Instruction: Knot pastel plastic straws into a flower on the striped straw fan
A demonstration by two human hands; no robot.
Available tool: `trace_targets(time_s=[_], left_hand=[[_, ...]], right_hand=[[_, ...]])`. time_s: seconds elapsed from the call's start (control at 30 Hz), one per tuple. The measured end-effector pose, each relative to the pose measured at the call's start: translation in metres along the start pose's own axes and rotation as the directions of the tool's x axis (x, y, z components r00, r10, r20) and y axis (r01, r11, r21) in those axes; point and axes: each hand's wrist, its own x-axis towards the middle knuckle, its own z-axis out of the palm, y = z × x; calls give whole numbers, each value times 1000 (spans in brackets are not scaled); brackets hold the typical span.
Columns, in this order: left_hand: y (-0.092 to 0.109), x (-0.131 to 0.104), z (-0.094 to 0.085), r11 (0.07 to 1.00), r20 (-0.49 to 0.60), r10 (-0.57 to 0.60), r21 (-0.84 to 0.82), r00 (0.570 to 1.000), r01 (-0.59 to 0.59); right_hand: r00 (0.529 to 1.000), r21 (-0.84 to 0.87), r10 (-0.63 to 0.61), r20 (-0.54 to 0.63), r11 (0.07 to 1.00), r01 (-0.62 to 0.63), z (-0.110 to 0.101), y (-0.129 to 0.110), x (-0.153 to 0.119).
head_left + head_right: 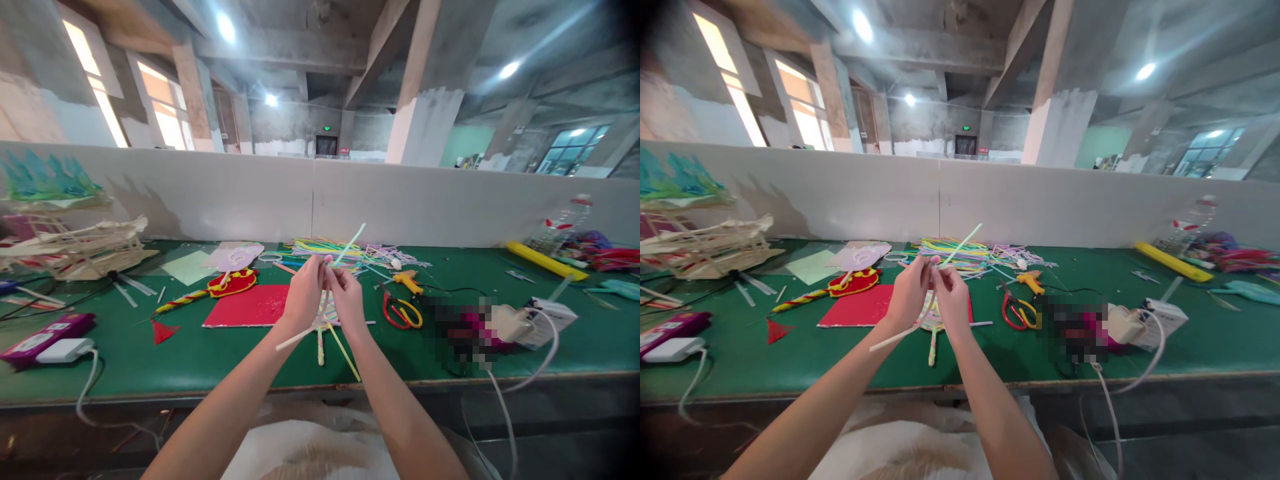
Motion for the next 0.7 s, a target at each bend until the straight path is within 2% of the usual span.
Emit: trace_targets(time_s=[0.27,0.7], left_hand=[[1,-2,2,998,29,-64,-24,998,65],[3,-5,5,999,5,-43,2,999,43]], right_hand=[[999,4,7,43,1000,-7,-2,4,1],[997,-258,-73,10,963,73,-3,-2,-4]])
